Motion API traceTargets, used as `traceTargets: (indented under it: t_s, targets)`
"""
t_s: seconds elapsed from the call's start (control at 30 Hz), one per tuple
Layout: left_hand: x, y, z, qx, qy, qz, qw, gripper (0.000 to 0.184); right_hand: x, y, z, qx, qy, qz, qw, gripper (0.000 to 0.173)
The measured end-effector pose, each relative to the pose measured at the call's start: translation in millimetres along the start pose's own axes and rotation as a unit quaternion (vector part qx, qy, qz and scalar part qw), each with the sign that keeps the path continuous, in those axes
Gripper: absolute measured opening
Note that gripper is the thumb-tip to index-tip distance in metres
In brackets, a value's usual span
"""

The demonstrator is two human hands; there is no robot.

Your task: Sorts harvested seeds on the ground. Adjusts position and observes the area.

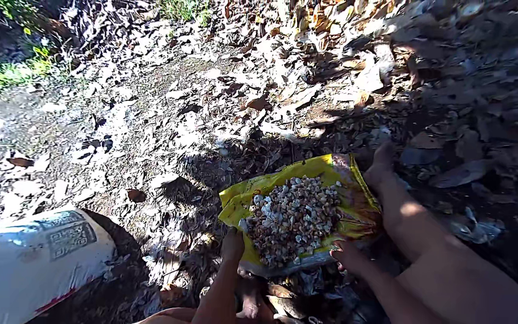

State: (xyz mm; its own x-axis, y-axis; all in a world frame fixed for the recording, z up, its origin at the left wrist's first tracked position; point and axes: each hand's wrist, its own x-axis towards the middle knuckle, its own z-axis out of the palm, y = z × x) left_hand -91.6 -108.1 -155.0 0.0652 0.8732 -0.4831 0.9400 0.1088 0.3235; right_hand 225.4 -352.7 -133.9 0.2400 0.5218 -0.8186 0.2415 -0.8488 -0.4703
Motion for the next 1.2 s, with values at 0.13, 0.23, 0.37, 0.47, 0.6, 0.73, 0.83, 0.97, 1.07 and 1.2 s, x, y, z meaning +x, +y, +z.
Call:
traceTargets:
  t_s: [0.13, 0.23, 0.37, 0.47, 0.6, 0.73, 0.83, 0.97, 1.07, 1.2]
  targets:
    - [-16.0, 32.8, -11.6, -0.034, 0.035, 0.052, 0.997, 0.037, -3.5, 1.5, 2.4, -0.017, 0.007, -0.007, 1.000, 0.049]
    - [-23.2, 32.7, -25.7, -0.094, 0.061, 0.059, 0.992, 0.036, -5.8, 5.6, 4.3, -0.021, 0.017, 0.005, 1.000, 0.051]
    - [-30.2, 33.4, -49.8, -0.133, 0.080, 0.031, 0.987, 0.034, 0.5, 11.6, 4.1, 0.065, 0.072, 0.064, 0.993, 0.050]
    - [-34.9, 34.9, -58.6, -0.145, 0.081, 0.014, 0.986, 0.032, 15.1, 24.5, -0.6, 0.130, 0.136, 0.063, 0.980, 0.047]
    - [-32.6, 9.7, -45.0, -0.141, 0.071, -0.030, 0.987, 0.035, 15.3, 33.4, -6.2, 0.297, 0.178, 0.074, 0.935, 0.048]
    - [-30.3, -15.0, -29.6, -0.098, 0.051, -0.065, 0.992, 0.038, 16.6, 32.6, -9.5, 0.462, 0.144, 0.108, 0.869, 0.045]
    - [-33.2, -15.1, -27.7, -0.089, 0.054, -0.070, 0.992, 0.037, 17.6, 29.9, -11.5, 0.465, 0.135, 0.100, 0.869, 0.046]
    - [-32.5, -9.7, -29.9, -0.104, 0.053, -0.068, 0.991, 0.037, 14.2, 27.0, -9.6, 0.408, 0.102, 0.090, 0.903, 0.043]
    - [-30.5, -7.5, -34.6, -0.110, 0.043, -0.064, 0.991, 0.038, 14.3, 22.9, -5.2, 0.397, 0.085, 0.083, 0.910, 0.049]
    - [-29.4, -12.0, -30.8, -0.125, 0.044, -0.051, 0.990, 0.038, 23.1, 25.8, -1.8, 0.438, 0.082, 0.053, 0.893, 0.040]
